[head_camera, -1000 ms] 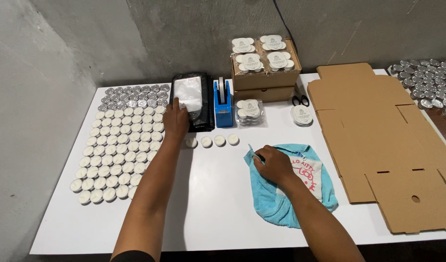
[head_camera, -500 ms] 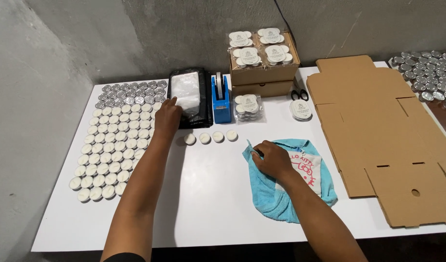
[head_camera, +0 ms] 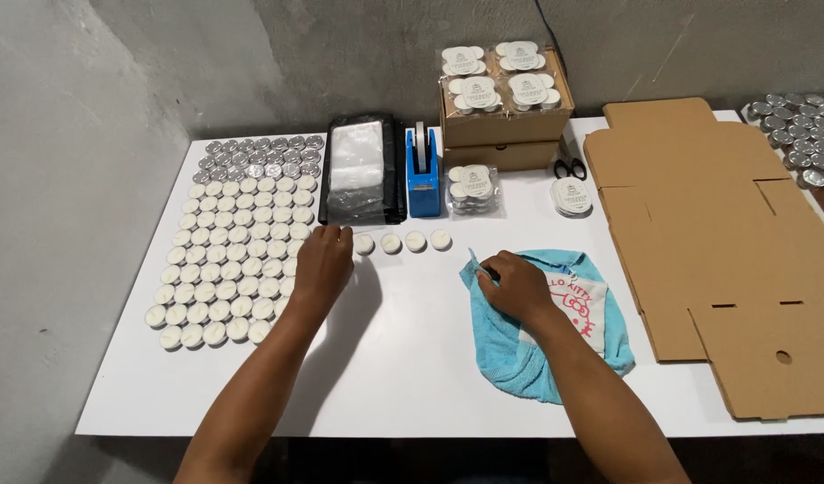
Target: The person is cleaning small white candle containers with a blue cloth and then placing them into small plastic bags for packaging.
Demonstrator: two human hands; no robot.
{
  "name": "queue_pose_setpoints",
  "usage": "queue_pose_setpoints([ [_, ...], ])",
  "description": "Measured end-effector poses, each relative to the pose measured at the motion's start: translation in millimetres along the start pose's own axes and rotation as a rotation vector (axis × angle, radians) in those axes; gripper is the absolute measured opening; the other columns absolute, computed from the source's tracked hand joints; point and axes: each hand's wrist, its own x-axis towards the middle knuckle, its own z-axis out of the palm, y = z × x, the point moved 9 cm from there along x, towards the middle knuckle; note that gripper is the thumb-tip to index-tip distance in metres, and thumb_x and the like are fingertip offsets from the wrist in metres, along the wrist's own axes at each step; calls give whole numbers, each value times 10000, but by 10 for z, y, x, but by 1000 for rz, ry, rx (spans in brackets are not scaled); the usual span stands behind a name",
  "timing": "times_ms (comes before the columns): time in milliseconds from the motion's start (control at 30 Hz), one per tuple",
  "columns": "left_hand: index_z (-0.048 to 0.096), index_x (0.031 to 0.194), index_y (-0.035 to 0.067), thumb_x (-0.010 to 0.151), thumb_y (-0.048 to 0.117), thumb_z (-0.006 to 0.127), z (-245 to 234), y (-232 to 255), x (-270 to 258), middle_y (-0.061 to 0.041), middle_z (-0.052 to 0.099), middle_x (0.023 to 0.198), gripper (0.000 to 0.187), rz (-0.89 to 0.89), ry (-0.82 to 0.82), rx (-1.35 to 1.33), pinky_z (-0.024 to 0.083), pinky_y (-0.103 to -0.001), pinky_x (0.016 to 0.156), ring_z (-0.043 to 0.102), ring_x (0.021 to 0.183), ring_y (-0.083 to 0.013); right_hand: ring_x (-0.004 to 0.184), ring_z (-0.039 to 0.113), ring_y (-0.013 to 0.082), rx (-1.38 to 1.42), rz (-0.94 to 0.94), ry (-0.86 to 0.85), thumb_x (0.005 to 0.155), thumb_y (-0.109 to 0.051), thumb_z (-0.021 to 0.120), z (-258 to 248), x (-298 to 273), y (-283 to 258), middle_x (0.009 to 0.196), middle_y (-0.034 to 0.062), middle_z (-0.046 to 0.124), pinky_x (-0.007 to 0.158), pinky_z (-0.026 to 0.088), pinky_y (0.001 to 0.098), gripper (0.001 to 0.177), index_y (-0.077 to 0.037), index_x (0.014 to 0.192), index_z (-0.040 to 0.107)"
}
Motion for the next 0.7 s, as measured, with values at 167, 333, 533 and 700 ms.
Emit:
queue_pose_setpoints([
  [167, 700, 1127, 40, 877, 59, 700, -216, 549, -555, -117, 729, 939, 250, 66, -162, -80, 620, -305, 667, 741, 903, -259, 993, 720, 279, -22, 5, 19, 1015, -347, 582, 3, 2, -7, 1042, 91, 733, 831, 586, 408, 327, -113, 1175, 744],
  [333, 679, 1213, -41, 896, 37, 686, -383, 1024, -815, -193, 734, 967, 326, 76, -387, -382, 642, -327, 645, 760, 856, -287, 991, 715, 274, -35, -1, 62, 1018, -399, 585, 3, -27, -21, 1022, 72, 728, 829, 579, 400, 339, -137, 1146, 757],
  [533, 718, 1184, -64, 1063, 360, 457, -385, 933, -528, -305, 731, 987, 513, -17, -489, -811, 606, -511, 786, 733, 957, -451, 1007, 703, 309, 40, -26, 55, 1000, -439, 585, -86, -110, -201, 1035, 103, 717, 856, 565, 431, 394, -118, 1164, 745],
  [700, 627, 1371, 118, 980, 237, 617, -419, 903, -334, -176, 559, 1412, 410, 207, -349, -636, 422, -545, 1110, 491, 1351, -395, 982, 689, 331, 139, -284, 159, 973, -410, 670, -5, -60, -259, 1014, 83, 707, 872, 549, 446, 306, -159, 1109, 781],
])
